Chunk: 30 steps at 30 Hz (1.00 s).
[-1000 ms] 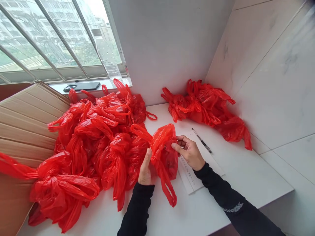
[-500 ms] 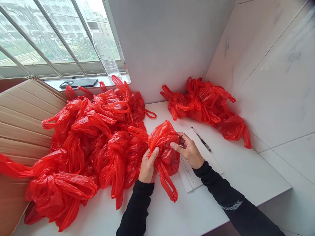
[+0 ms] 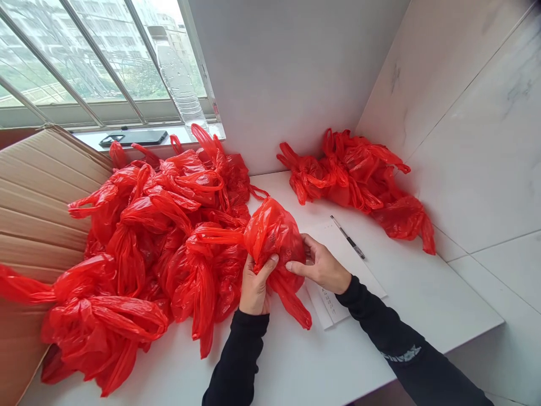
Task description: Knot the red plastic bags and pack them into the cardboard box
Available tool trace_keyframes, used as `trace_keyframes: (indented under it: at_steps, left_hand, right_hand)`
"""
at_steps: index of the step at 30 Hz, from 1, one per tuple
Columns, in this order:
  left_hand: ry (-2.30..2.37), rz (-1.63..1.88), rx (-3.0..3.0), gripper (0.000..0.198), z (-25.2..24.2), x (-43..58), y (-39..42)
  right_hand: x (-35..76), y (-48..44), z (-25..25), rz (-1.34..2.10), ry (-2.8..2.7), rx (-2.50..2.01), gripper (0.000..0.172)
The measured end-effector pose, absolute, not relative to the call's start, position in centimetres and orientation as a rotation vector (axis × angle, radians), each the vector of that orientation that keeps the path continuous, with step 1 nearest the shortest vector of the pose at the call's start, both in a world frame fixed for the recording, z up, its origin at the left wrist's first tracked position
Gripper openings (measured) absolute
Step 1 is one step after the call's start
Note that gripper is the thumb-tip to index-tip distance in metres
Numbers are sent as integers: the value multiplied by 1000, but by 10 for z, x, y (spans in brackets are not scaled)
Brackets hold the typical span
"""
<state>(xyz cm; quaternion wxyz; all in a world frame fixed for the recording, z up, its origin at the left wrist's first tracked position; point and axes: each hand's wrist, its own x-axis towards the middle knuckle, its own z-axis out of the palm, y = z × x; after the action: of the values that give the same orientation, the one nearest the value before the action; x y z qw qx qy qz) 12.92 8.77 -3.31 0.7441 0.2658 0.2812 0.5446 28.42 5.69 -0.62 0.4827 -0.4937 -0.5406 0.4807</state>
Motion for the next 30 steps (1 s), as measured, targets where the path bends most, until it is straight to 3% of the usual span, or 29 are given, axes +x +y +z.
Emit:
trace_keyframes:
  at_steps: [3,11,20,25,30]
  left_hand:
    - [628,1147,553,55,-30,128,87]
    - [576,1165,651,44,-23,126,86]
    - [653,1163,595,38,-36,129,91]
    - [627,1157,591,42,-31,131,88]
    - [579,1148,636,49,-25,132,85]
  right_hand:
    - [285,57,-5,1118,-1334,-1226,28]
    - [286,56,-1,1020,-1408,-1272,10]
    - [284,55,-1,1183,-1328,-1137,25]
    - [286,57,-5,1156,-1236,-1110,42]
    - [289,57,-8,1074,-1320,-1156,25]
